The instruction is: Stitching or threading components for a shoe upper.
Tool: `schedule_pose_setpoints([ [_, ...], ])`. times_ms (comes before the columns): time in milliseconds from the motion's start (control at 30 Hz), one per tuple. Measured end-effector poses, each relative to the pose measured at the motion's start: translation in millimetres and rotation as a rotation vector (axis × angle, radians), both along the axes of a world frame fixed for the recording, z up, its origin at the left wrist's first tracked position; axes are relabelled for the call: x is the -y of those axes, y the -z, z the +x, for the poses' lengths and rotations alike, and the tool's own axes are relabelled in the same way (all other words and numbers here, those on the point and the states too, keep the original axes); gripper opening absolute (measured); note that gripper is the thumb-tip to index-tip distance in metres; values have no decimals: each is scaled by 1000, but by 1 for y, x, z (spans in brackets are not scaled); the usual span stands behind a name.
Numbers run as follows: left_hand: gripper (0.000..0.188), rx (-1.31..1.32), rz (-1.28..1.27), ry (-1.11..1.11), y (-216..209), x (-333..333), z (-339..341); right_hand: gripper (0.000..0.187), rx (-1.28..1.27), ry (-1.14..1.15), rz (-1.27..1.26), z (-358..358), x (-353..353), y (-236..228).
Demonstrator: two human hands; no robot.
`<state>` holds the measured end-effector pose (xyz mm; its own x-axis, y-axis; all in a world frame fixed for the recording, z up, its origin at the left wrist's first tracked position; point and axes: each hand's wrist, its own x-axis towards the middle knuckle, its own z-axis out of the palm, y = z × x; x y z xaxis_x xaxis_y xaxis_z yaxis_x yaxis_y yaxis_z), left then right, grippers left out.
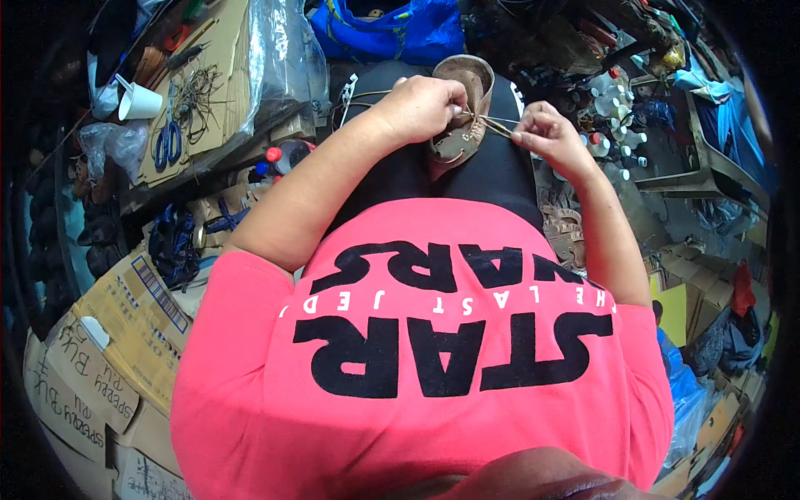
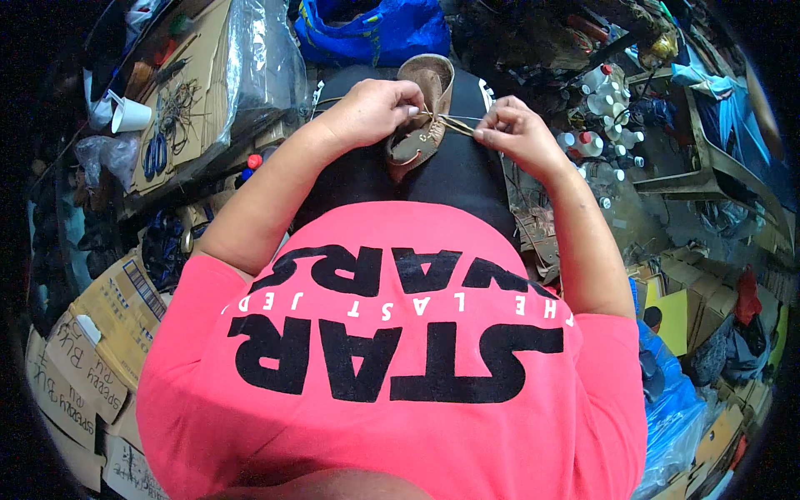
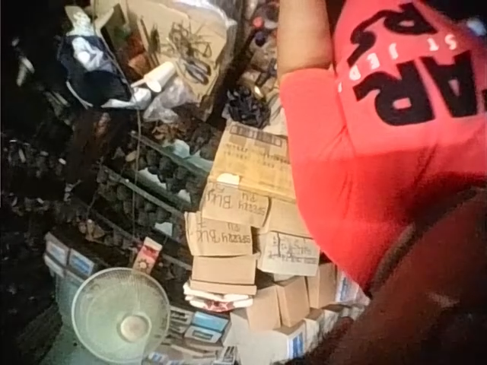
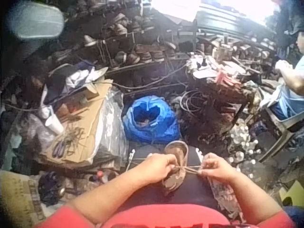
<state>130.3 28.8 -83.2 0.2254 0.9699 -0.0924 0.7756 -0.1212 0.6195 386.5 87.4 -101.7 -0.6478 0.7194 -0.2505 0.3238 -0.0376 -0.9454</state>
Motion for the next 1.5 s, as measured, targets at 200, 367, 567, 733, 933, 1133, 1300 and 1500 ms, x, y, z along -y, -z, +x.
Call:
schedule_pose_setpoints([
  [200, 13, 5, 49, 136, -1, -6, 3, 11, 32, 72, 193, 13, -29, -16],
  [367, 11, -166, 172, 278, -4, -11, 2, 14, 241, 137, 701, -1, -32, -22],
  [567, 11, -177, 179, 334, -3, -10, -6, 8, 608, -424, 979, -52, 6, -49],
  [733, 5, -145, 246, 351, -4, -1, -27, 6, 518, -473, 1040, -42, -5, -40],
  [933, 4, 119, 131, -235, -30, 44, -125, 13, 436, 147, 180, 56, -30, -23],
  [1133, 15, 1130, 73, 53, -96, 11, -20, 20, -923, 126, -287, -43, -24, -57],
  [1300, 17, 693, -350, 238, -81, 53, -4, 25, -131, -227, 33, -52, 29, -85],
  [1500, 20, -354, 418, -346, -94, 102, -239, 36, 785, 190, 356, 142, -19, -29],
])
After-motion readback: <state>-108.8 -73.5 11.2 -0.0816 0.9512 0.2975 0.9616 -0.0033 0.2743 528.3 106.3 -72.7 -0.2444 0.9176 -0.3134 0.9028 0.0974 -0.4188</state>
